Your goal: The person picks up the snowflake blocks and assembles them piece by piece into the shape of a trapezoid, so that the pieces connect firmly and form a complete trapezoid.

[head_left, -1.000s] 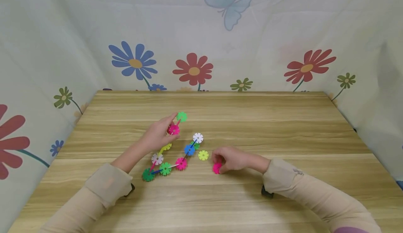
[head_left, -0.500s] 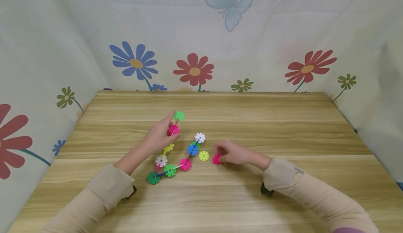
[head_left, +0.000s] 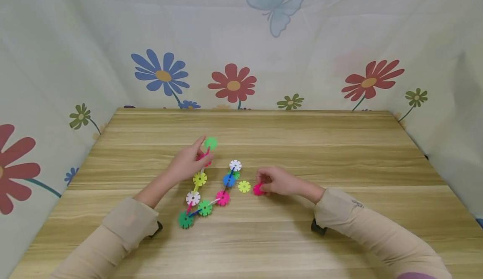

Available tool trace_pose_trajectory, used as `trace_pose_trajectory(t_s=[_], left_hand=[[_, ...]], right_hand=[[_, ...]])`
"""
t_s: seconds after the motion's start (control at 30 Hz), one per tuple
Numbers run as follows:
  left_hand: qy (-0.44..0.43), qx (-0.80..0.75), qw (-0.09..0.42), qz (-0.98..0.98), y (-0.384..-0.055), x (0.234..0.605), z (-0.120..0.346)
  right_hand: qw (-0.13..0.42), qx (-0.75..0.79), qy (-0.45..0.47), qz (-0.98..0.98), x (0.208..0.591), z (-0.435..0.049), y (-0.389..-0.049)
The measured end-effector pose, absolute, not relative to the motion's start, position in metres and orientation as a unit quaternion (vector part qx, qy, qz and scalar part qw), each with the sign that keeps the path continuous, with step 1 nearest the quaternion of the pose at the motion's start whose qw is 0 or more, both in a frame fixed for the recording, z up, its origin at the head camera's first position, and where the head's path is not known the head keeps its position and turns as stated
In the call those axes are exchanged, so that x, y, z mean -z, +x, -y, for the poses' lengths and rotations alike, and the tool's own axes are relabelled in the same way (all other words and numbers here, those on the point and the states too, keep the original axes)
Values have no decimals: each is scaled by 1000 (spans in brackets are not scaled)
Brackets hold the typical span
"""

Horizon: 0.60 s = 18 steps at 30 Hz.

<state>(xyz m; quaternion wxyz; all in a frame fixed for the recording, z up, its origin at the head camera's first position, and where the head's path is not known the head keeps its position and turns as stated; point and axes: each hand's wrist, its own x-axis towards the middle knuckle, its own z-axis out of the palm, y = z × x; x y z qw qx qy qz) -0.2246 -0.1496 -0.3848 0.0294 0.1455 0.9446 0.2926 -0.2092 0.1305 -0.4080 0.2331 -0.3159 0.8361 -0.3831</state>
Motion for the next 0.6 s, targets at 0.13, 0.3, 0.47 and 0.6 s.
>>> trace_pose_trajectory(t_s=[0.13,0.3,0.47,0.6], left_hand=[[138,-291,54,-945,-225,385,153],[143,-295,70,-942,-224,385,157],[132,-284,84,-946,-224,385,158],[121,-282,91,-947,-224,385,159]], right_hand=[[246,413,-298,-824,408,-128,-209],[246,443,-282,-815,408,-123,-209],[241,463,-281,-805,405,-113,-207],[222,455,-299,-809,403,-103,-206]])
